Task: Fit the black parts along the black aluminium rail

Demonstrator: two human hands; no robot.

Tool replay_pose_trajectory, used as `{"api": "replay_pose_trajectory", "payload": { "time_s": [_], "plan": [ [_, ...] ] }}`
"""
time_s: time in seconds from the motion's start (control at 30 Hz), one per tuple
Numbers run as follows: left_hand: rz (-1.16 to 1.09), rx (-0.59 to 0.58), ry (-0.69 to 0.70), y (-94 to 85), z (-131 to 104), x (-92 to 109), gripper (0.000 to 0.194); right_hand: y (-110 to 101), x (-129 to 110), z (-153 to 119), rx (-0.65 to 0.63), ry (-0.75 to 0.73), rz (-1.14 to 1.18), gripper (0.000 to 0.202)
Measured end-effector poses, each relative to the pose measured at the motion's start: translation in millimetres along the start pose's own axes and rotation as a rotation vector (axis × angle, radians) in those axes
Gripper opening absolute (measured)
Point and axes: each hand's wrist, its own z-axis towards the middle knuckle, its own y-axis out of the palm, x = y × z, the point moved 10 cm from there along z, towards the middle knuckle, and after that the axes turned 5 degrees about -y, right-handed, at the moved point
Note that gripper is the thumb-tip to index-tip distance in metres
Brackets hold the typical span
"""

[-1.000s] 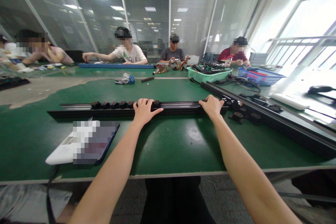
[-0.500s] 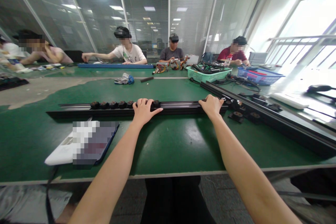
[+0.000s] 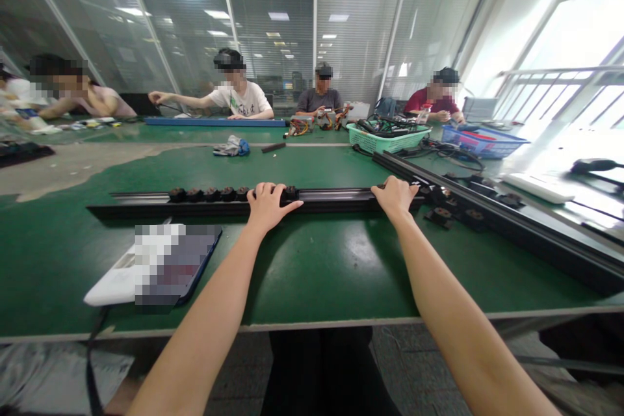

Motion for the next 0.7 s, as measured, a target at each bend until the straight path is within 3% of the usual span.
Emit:
{"api": "replay_pose_trajectory", "payload": {
  "time_s": [0.7],
  "plan": [
    [0.008, -0.004, -0.004, -1.5, -0.3, 1.0, 0.069, -0.8, 6.9, -0.1, 0.005, 0.056, -0.002, 0.035]
  ]
}}
